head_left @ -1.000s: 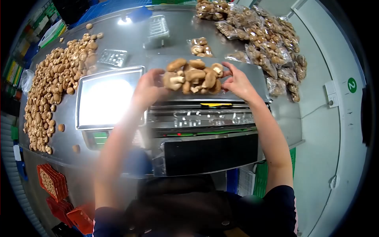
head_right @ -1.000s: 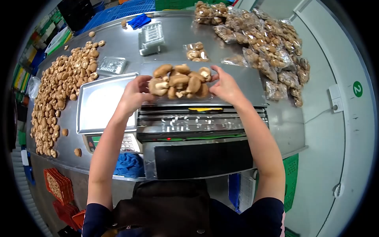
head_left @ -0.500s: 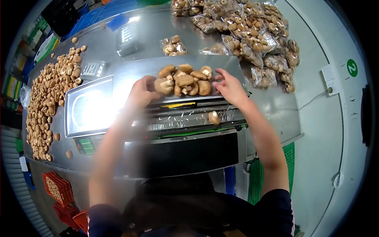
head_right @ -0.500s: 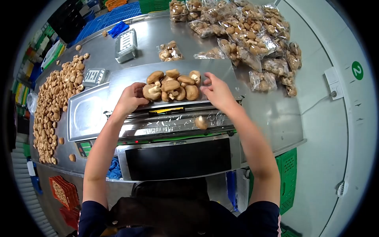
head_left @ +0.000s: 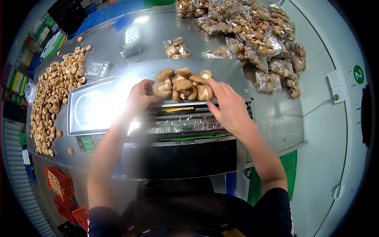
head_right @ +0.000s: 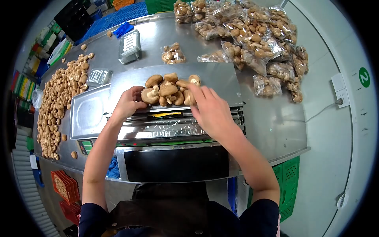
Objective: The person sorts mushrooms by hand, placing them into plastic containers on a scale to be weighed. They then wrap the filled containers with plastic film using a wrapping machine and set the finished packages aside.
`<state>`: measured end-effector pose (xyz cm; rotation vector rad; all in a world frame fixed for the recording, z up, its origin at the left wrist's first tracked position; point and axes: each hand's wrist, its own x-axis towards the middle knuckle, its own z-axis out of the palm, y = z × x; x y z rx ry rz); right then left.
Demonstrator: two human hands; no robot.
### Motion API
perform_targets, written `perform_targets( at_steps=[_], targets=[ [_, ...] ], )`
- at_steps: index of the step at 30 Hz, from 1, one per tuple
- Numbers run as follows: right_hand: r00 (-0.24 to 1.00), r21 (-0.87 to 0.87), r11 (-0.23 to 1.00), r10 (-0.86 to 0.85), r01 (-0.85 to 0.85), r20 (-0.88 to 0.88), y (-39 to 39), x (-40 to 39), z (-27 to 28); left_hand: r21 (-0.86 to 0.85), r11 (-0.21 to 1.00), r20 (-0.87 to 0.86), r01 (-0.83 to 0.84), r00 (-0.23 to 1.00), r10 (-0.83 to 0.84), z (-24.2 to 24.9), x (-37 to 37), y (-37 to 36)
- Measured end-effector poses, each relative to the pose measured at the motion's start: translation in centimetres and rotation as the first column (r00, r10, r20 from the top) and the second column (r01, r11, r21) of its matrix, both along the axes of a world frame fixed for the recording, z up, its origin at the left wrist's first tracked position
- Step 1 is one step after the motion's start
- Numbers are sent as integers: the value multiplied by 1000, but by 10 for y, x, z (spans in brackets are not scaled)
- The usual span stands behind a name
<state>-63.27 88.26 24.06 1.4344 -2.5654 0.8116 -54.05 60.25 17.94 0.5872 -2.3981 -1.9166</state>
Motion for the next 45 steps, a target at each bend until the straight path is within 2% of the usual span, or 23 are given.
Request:
perform_targets(
  at_steps=[2,5,6,9,10,13,15,16,19,20,23,25,26,29,32,35,36,39,40,43,45],
  targets=[
    [995,143,986,-83,91,-60,-19,-10,-4,11,1000,-10,1,1000,-1,-1,-1,-2],
    [997,181,980,-79,81,-19,-39,-9,-12,-12,1000,-1,15,1000,-15,-5,-1,-5],
    [993,187,979,-93,78,74,-38,-5,-6,-11,1000,12,15,1000,-15,-4,-2,-3],
    [947,60,996,-78,63,313,-34,-4,0,-63,998,-10,-4,1000,3,-13,-1,-6],
    [951,-18,999,-21,28,308,-32,-8,-6,-72,997,-30,-22,999,20,-14,-1,-5],
    [970,-6,1000,0,1,242,-26,-12,-8,-96,995,4,16,1000,-16,-11,-2,-4],
    [996,-12,1000,11,-10,89,-27,-11,-14,-86,996,4,21,1000,-21,-12,-2,-4],
    [1000,-18,1000,12,-12,11,-27,-11,-18,-139,990,-35,-38,999,34,-16,-3,-4],
    [993,-88,996,5,-16,-119,-28,-4,-37,-121,992,-31,-34,999,31,-17,-1,-5],
    [995,-63,997,45,-50,-87,-24,-3,-36,-128,991,-32,-36,999,33,-17,1,-6],
    [998,-146,989,10,-18,-58,-22,-3,-40,-146,989,-21,-29,999,27,-15,1,-6],
    [998,-181,982,55,-59,-28,-21,-10,-41,-152,988,11,-12,1000,14,-5,1,-4],
    [997,-200,977,75,-77,-15,-20,-13,-41,-246,969,137,30,991,4,11,2,-1],
    [996,-252,966,73,-59,48,-21,-15,-37,-644,765,-28,12,999,-39,33,8,8],
    [998,-333,942,55,-41,33,-23,-17,-26,-723,690,-186,-9,965,-182,56,-1,29],
    [999,-370,927,51,-53,-15,-40,-22,-16,-762,640,-221,102,888,-405,53,-29,37],
    [997,-341,937,73,-81,-35,-47,-24,-17,-754,645,-204,129,887,-415,49,-36,38],
    [987,-263,953,136,-153,-81,-57,-28,-22,-596,750,-179,288,862,-474,39,-48,34],
    [984,-243,955,155,-172,-89,-56,-28,-23,-538,800,-270,264,845,-461,35,-50,34],
    [990,-212,969,112,-128,-85,-51,-34,-24,-579,780,-275,236,844,-460,28,-50,31],
    [989,-175,983,39,-65,-146,-52,-40,-29,-688,698,-274,198,820,-503,26,-50,32]
  ],
)
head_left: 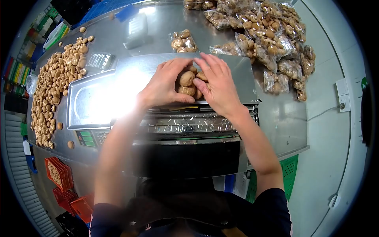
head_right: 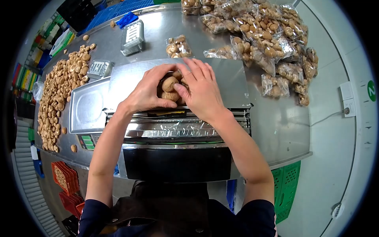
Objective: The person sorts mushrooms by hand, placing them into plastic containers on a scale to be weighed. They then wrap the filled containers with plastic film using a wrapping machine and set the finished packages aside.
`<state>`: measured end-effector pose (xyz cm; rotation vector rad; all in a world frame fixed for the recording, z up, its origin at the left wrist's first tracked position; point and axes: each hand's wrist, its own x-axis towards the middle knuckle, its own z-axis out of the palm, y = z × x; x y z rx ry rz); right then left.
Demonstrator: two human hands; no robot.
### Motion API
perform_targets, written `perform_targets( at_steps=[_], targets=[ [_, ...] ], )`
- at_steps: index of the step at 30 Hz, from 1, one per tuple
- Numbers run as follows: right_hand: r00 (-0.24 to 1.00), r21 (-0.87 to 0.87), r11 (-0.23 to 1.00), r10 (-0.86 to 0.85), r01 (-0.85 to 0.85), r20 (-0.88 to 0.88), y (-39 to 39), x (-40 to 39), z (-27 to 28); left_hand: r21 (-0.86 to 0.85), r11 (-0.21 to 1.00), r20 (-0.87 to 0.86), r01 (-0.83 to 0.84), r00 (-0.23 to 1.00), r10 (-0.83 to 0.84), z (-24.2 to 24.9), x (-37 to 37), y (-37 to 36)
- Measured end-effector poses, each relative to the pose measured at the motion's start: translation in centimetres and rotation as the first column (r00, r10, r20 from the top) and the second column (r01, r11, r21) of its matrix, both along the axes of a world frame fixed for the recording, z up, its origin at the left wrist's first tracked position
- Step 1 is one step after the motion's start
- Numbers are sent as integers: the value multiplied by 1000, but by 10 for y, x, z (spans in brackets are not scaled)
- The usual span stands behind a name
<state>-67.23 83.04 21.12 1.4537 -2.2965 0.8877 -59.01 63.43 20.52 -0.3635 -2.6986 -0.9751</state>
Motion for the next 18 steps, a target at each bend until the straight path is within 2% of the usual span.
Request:
perform_targets(
  at_steps=[1,4,10,13,15,18],
  targets=[
    [997,149,989,-15,3,78,1,-1,-14,-62,998,-35,6,999,-8,-1,0,2],
    [979,156,987,2,-35,202,2,0,-31,-72,997,21,-29,999,30,3,1,7],
    [949,57,997,36,-57,312,11,-5,-14,-114,993,-88,-34,996,24,3,4,3],
    [972,20,999,44,-49,229,48,-4,5,-79,992,-106,-97,990,89,14,36,-10],
    [959,120,985,87,-123,269,99,-6,6,-119,976,-78,-183,982,175,16,82,-33],
    [983,412,893,149,-181,109,161,-15,6,-483,867,0,-123,990,141,11,151,-67]
  ],
)
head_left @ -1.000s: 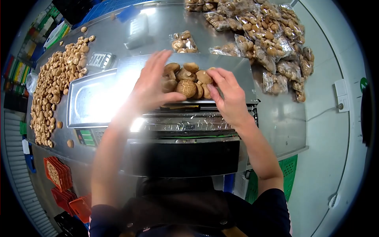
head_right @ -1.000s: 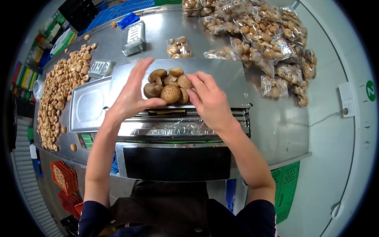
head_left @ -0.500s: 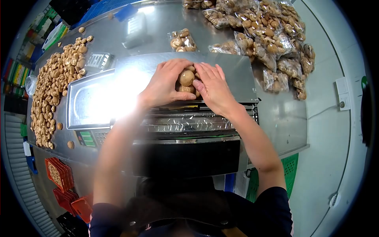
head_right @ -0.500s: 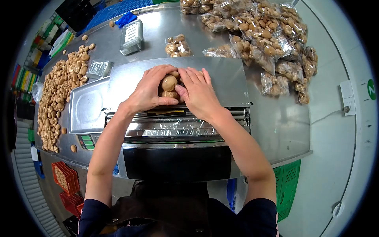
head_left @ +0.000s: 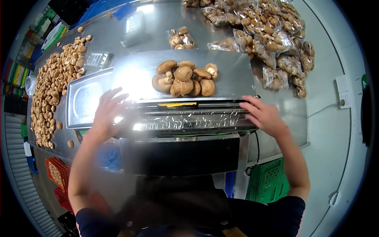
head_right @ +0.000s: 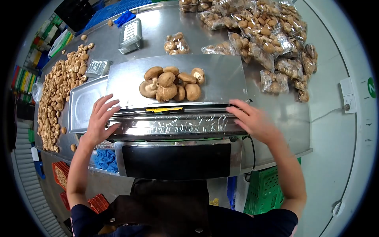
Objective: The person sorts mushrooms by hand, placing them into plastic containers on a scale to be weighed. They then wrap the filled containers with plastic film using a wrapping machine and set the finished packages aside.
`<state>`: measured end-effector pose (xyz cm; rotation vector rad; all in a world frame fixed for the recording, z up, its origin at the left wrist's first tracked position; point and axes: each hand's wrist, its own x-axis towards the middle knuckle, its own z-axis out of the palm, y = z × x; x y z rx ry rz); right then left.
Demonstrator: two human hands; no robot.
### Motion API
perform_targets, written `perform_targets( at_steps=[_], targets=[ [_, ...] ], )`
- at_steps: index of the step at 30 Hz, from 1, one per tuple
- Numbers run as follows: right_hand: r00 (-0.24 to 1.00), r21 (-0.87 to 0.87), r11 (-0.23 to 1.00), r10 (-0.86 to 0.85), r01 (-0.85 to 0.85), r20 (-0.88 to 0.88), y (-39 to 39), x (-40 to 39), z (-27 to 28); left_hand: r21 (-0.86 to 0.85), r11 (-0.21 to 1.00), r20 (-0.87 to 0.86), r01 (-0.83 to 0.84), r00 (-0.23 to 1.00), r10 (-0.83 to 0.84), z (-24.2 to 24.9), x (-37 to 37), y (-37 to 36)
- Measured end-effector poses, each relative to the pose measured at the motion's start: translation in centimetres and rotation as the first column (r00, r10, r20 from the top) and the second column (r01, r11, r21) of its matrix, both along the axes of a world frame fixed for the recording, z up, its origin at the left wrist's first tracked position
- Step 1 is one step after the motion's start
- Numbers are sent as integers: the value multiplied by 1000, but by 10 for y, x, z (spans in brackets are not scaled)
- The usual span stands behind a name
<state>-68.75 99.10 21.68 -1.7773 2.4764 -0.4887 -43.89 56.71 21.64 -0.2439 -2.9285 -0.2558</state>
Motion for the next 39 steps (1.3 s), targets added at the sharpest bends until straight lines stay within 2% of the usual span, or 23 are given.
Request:
perform_targets(
  at_steps=[2,6,10,12,13,14,15,17,19,21,22,23,25,26,27,31,32,33,34,35,36,38,39],
  targets=[
    [996,141,990,29,-16,-90,15,1,1,-156,985,52,73,996,-66,-2,17,-11],
    [978,76,981,183,-176,-96,-25,5,-4,-184,961,108,204,976,-187,0,-14,3],
    [975,-216,970,153,-115,164,-21,18,-29,-84,952,-7,295,955,-296,2,-10,25],
    [868,-193,975,-1,111,497,7,38,-7,452,890,-9,63,998,-66,-7,31,11],
    [700,-45,967,-148,250,699,19,53,16,513,850,165,-116,986,35,1,54,11],
    [654,-102,945,-134,309,745,22,60,34,538,789,338,-296,933,120,20,69,13],
    [613,-162,914,-111,371,782,22,61,50,669,707,214,-229,970,113,43,64,13],
    [759,-518,761,53,390,649,-5,42,75,861,509,-114,19,981,157,69,47,4],
    [841,-703,524,-52,482,538,-46,12,89,889,402,-338,218,905,257,75,-10,-22],
    [950,-719,641,-54,268,307,-98,-39,71,898,418,-307,138,877,369,60,-86,-29],
    [903,-482,796,-181,367,389,-117,-44,59,824,558,-279,96,927,251,29,-120,-40],
    [934,-284,897,-285,339,213,-129,-65,21,806,591,-124,-31,968,220,-19,-136,-42],
    [899,42,960,-276,278,340,-136,-71,-27,580,790,156,-198,979,131,-44,-143,-25],
    [938,119,971,-233,208,256,-130,-60,-21,357,913,287,-196,953,93,-38,-134,-8],
    [916,72,966,-257,247,307,-125,-53,-12,375,907,267,-193,959,93,-35,-128,-1],
    [660,-1,968,-169,249,732,-106,-22,12,672,660,360,-336,927,105,7,-103,31],
    [691,18,966,-196,256,696,-102,-4,32,703,626,363,-338,927,92,14,-91,39],
    [532,28,958,-182,284,827,-93,10,40,704,627,354,-334,930,97,25,-78,49],
    [352,44,950,-158,309,923,-84,25,47,715,519,503,-469,860,85,38,-63,56],
    [206,61,946,-131,317,970,-75,41,59,826,399,419,-398,907,37,36,-43,59],
    [47,83,942,-104,326,993,-66,61,65,803,13,596,-597,800,-67,69,-23,77],
    [82,184,928,-221,324,972,-48,96,57,759,128,651,-638,746,-141,66,5,92],
    [-61,223,904,-216,366,974,-44,109,47,707,106,707,-699,697,-120,54,17,99]
  ],
)
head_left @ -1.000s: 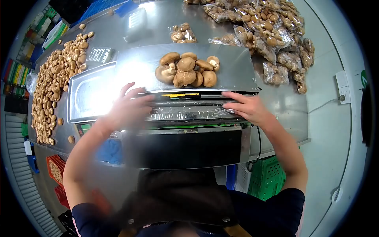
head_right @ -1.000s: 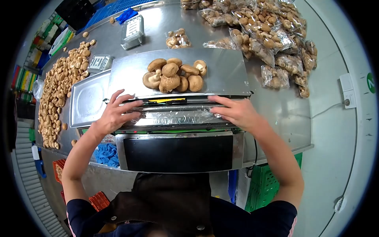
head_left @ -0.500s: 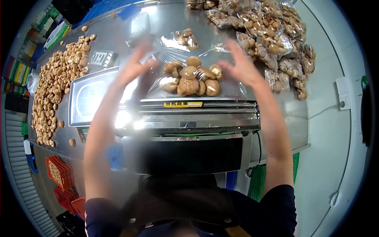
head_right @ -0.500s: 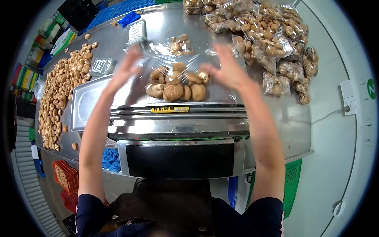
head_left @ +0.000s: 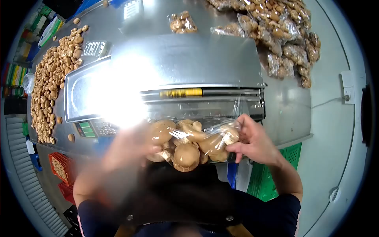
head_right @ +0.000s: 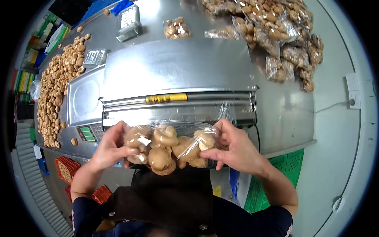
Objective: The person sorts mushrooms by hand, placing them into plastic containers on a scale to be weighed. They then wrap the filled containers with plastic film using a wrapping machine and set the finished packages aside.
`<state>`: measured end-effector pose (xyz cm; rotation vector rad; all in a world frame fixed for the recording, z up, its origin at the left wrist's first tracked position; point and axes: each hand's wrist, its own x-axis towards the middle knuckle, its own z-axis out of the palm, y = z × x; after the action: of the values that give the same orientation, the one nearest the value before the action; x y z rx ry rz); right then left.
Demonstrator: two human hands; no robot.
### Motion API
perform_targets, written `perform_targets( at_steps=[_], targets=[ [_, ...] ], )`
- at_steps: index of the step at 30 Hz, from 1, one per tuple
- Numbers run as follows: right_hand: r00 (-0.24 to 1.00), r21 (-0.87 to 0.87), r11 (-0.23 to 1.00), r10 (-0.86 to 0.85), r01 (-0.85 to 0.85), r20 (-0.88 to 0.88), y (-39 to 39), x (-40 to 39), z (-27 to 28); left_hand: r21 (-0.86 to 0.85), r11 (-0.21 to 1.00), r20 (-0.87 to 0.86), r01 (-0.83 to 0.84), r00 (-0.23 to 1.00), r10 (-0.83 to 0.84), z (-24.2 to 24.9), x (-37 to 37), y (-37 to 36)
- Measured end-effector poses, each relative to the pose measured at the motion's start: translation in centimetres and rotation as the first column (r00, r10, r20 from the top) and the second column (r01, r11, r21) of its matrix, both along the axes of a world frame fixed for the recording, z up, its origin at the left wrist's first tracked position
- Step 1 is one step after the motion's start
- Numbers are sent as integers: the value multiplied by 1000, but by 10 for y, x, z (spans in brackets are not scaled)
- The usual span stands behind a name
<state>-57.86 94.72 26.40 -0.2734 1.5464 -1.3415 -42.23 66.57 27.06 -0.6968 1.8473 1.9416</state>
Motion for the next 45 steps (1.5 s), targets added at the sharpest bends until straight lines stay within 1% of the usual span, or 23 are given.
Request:
perform_targets(
  at_steps=[3,5,7,11,12,14,16,17,19,23,25,26,28,30,32,35,38,39,40,41,42,43,45],
  targets=[
    [989,110,990,-76,90,-128,19,34,-60,-41,995,90,-93,991,96,-46,28,22],
    [880,-18,967,-239,254,-411,19,63,-101,-534,837,-350,-121,932,-89,-105,55,28],
    [689,-2,938,-257,348,-677,15,77,-119,-731,658,-278,-180,960,-46,-110,61,39],
    [553,37,808,-369,588,-747,4,91,-131,-687,518,-474,-509,855,212,-138,75,45],
    [498,15,783,-380,622,-780,2,92,-137,-771,408,-471,-489,869,152,-162,87,33],
    [533,99,762,-348,640,-771,10,87,-131,-779,432,-407,-454,891,202,-149,91,16],
    [622,162,766,-358,622,-696,26,87,-122,-481,679,-196,-555,823,534,-97,82,33],
    [672,217,789,-303,575,-676,33,90,-111,-557,680,-183,-477,869,459,-86,90,35],
    [845,403,790,-257,463,-468,58,104,-105,-490,781,184,-388,829,527,-76,118,20],
    [961,652,724,-275,225,-27,89,154,-155,-519,852,309,-65,915,258,-149,207,4],
    [920,435,883,14,173,-392,82,190,-211,-436,896,291,-85,929,230,-194,220,26],
    [925,340,910,-104,236,-365,73,221,-263,-328,935,298,-137,924,239,-213,220,38],
    [911,197,917,-378,346,164,24,243,-264,21,949,317,-315,902,292,-227,221,45],
    [758,56,942,-301,331,578,-15,224,-187,77,953,261,-295,928,266,-181,195,55],
    [896,-185,976,-23,117,444,-33,208,-147,142,948,187,-285,948,257,-140,160,68],
    [929,-460,852,346,-252,132,-54,202,-104,250,952,-494,-174,823,281,-108,121,80],
    [893,-360,832,451,-421,-3,-52,203,-98,10,993,-752,116,655,-69,-110,103,73],
    [869,-330,819,494,-470,-11,-49,208,-107,-157,949,-768,274,570,-292,-113,96,72],
    [844,-263,802,518,-537,-141,-43,217,-127,-100,883,-724,460,575,-381,-105,93,76],
    [798,-184,784,541,-593,-267,-37,226,-148,252,823,-591,510,754,-287,-80,91,92],
    [735,-98,766,560,-635,-383,-31,234,-169,385,764,-537,517,799,-270,-68,90,98],
    [764,-198,750,558,-631,-324,-28,198,-139,450,722,-510,526,815,-275,-64,89,100],
    [857,137,880,474,-454,-204,-9,167,-129,523,679,-473,516,838,-272,-60,88,97]
  ],
)
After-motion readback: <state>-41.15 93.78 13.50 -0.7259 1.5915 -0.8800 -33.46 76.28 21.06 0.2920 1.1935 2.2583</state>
